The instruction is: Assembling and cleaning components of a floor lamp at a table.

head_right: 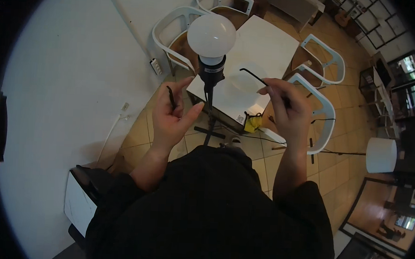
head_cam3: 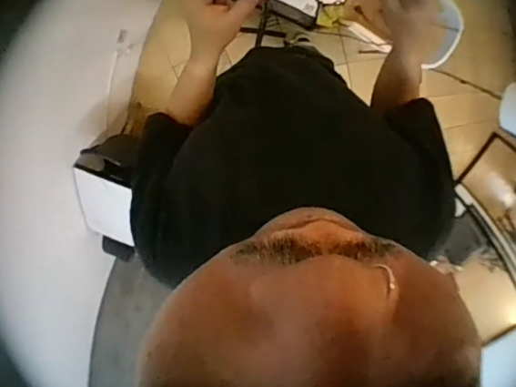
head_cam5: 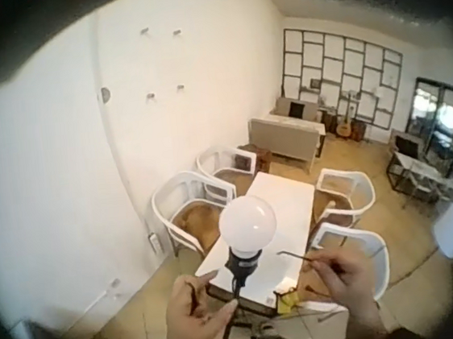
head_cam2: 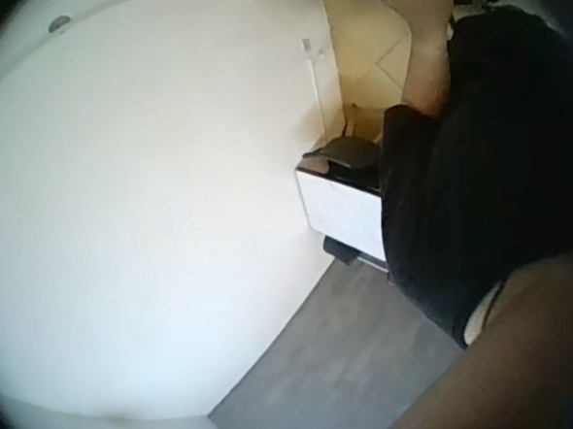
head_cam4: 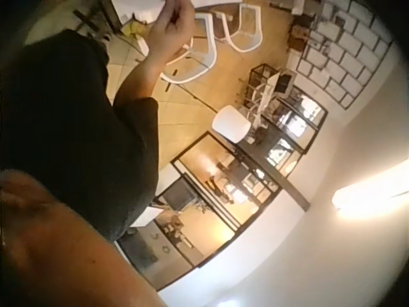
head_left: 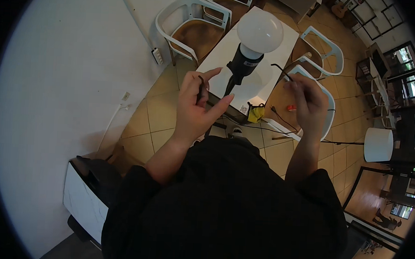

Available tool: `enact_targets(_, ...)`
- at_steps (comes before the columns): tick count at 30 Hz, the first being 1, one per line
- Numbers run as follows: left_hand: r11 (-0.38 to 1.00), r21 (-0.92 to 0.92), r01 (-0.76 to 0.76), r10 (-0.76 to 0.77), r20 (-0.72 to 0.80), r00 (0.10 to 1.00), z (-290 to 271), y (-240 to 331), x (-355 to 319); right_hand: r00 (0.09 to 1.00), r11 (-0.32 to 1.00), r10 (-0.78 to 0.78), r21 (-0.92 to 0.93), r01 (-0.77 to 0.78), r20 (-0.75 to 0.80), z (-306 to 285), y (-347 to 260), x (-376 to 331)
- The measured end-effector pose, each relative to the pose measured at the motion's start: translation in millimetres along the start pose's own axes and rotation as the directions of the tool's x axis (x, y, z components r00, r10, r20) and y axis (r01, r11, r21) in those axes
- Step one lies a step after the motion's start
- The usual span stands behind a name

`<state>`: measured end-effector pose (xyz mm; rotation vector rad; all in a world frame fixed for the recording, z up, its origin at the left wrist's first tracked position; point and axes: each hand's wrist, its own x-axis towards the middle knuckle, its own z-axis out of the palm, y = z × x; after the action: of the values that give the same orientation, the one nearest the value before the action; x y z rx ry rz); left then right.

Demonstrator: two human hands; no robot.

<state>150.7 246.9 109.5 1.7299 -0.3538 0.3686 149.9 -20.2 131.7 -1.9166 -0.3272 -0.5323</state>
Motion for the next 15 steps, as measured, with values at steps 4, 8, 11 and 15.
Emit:
enact_targets(4,0.999,0.031,-0.039,0.041,-0.072,0.997,8.9,2.0,8.2,0.996,0.999,-0.044,-0.013,0.045,0.083,8.2,-1.2,23.3)
enact_targets(8,0.980,0.172,-0.102,0.131,-0.170,0.977,11.6,5.2,12.1,0.957,0.995,-0.093,0.044,0.084,0.274,15.1,-1.8,39.3)
enact_targets(11,0.988,0.133,-0.082,0.112,-0.241,0.964,11.5,7.6,10.5,0.914,0.983,-0.183,0.094,0.159,0.362,17.0,1.5,50.1)
enact_targets(15,0.972,0.233,-0.025,0.089,-0.267,0.960,7.0,10.1,5.8,0.838,0.947,-0.317,0.103,0.304,0.445,24.3,0.5,62.2)
